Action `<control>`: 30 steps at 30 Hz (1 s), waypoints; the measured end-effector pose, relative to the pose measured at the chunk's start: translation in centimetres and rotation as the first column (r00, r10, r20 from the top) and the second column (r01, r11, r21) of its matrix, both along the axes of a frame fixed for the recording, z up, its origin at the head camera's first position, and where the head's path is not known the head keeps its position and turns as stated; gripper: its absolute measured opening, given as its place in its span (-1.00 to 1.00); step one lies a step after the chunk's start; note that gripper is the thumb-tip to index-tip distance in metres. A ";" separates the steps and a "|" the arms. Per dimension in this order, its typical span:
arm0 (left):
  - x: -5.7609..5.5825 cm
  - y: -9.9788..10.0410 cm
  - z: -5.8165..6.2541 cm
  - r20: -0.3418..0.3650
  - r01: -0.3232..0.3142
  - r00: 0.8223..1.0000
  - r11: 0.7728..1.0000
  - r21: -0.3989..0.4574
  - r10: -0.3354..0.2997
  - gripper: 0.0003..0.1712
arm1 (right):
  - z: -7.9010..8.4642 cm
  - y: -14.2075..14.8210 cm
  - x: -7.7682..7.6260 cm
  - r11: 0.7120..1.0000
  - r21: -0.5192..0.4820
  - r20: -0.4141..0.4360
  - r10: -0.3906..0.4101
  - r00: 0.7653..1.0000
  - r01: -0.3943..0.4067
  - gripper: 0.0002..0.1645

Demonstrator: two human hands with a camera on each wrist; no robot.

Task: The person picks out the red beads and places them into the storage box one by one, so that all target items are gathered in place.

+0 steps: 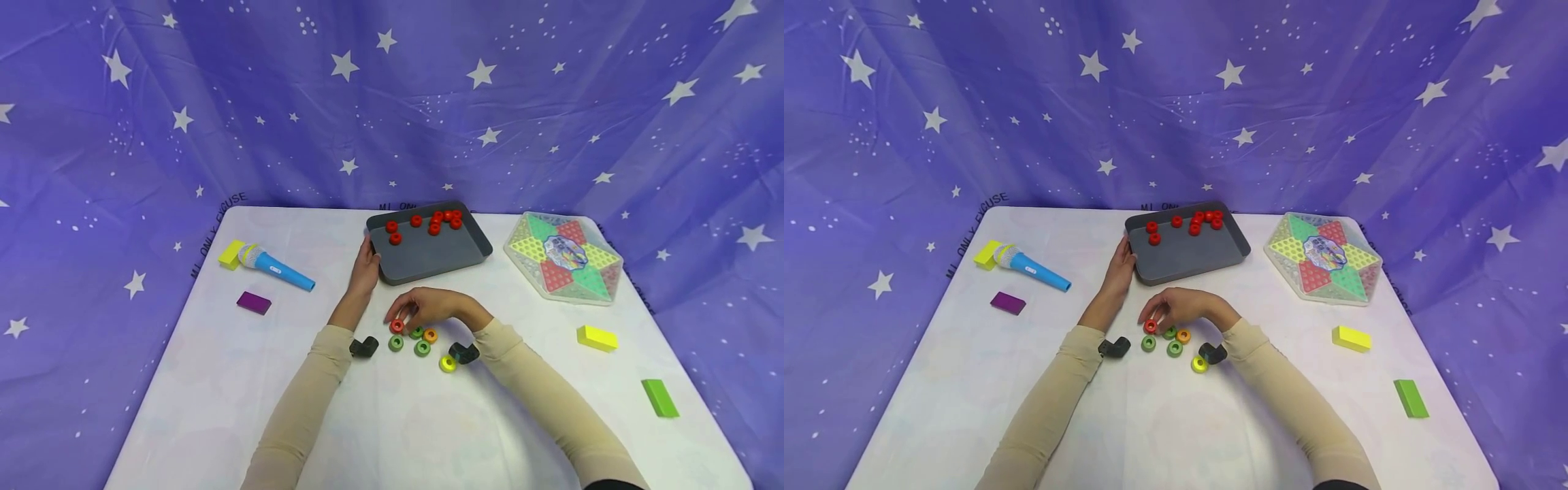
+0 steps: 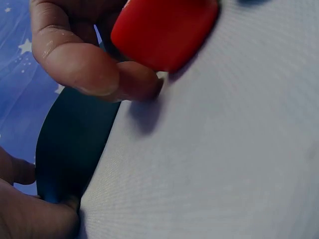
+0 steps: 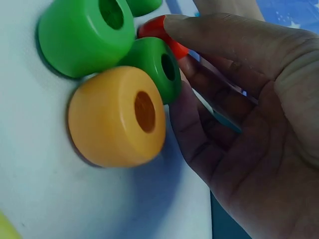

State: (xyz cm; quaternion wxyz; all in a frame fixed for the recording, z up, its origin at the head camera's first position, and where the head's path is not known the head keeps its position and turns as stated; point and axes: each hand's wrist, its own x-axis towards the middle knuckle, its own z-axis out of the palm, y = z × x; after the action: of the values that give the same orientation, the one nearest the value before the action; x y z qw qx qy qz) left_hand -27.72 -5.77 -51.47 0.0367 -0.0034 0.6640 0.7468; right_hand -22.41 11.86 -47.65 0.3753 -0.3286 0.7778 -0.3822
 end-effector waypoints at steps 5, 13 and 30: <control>0.0 0.0 -0.1 -0.007 -0.008 1.000 1.000 -0.004 0.008 -0.32 | -0.1 -0.2 0.3 1.000 0.005 -0.028 -0.004 1.000 0.004 -0.56; 0.2 0.1 0.1 -0.007 -0.012 1.000 1.000 -0.009 0.012 -0.33 | -0.2 -0.3 0.6 1.000 0.014 -0.080 0.003 0.997 -0.001 -0.57; 0.2 0.1 0.2 -0.017 -0.011 1.000 1.000 0.001 0.011 -0.33 | 0.3 0.2 0.6 0.999 0.038 -0.163 -0.015 0.987 0.021 -0.61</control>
State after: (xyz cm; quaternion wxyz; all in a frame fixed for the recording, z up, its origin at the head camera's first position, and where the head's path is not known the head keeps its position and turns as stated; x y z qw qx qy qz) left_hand -27.56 -5.62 -51.30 0.0270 -0.0008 0.6637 0.7475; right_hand -21.84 12.09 -47.33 0.3135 -0.3442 0.8162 -0.3420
